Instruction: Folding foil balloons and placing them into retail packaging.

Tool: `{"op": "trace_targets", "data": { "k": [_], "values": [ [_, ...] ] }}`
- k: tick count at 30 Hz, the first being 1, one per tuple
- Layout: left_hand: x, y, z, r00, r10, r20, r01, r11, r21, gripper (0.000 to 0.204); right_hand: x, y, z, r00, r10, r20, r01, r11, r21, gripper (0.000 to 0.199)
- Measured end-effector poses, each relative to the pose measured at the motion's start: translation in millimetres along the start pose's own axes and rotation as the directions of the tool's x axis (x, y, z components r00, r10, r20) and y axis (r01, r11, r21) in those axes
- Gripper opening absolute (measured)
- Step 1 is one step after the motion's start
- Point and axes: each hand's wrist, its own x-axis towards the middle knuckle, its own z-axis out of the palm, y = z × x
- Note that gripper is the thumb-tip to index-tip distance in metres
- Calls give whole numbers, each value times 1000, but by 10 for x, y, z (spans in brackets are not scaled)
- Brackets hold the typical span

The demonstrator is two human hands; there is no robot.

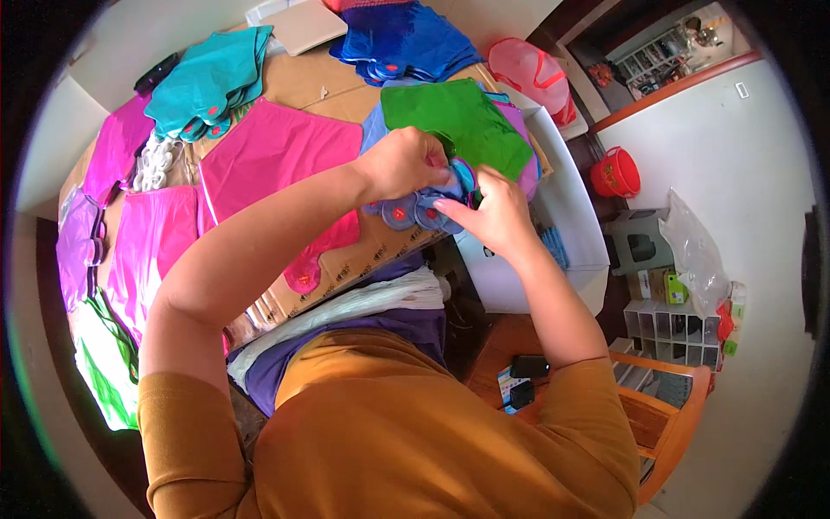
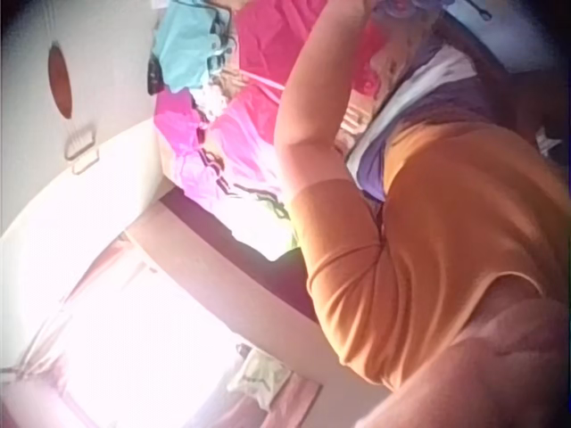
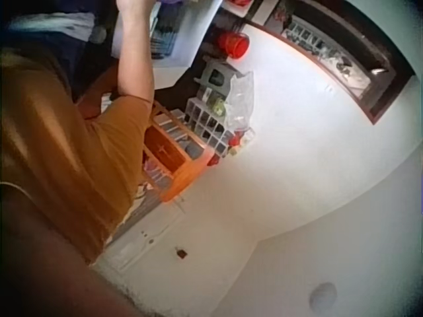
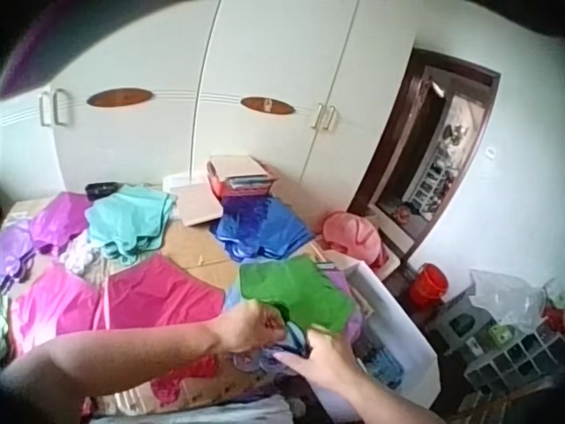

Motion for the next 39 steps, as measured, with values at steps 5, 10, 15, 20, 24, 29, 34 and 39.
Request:
{"op": "trace_targets", "data": {
  "k": [5, 10, 15, 20, 24, 29, 34, 39],
  "values": [
    [15, 57, 18, 996, -85, -24, 85, 996, 17, 28, -26, -44, 7, 999, -40, -33, 42, 998, 50, 48],
    [3, 42, 52, 998, -20, -55, 19, 1000, -6, 19, 24, 45, 69, 996, -28, -82, 32, 998, 52, 35],
    [-230, -35, 84, 579, 815, 14, -615, 426, 663, 21, 30, 39, 128, 980, 108, -167, -73, 977, 198, 23],
    [-352, -128, 191, 779, 604, 168, -452, 355, 818, 18, 185, 231, 47, 962, 233, -141, -144, 874, 464, 22],
    [-351, -45, 118, 933, 358, 23, -194, 451, 871, 53, 475, 354, -300, 899, 422, -119, -251, 718, 649, 23],
    [-335, 86, 12, 987, 150, 62, -138, 568, 811, 60, 1039, 1144, -1055, 813, 583, 18, -325, 428, 844, 31],
    [-284, 99, 30, 985, 153, 75, -155, 617, 772, 59, 1327, 2490, -2101, 643, 766, -5, -363, 311, 878, 38],
    [-305, 86, -3, 991, 118, 60, -125, 680, 722, 61, 1339, 2462, -2465, 571, 678, -463, -400, 722, 565, 34]
  ]
}}
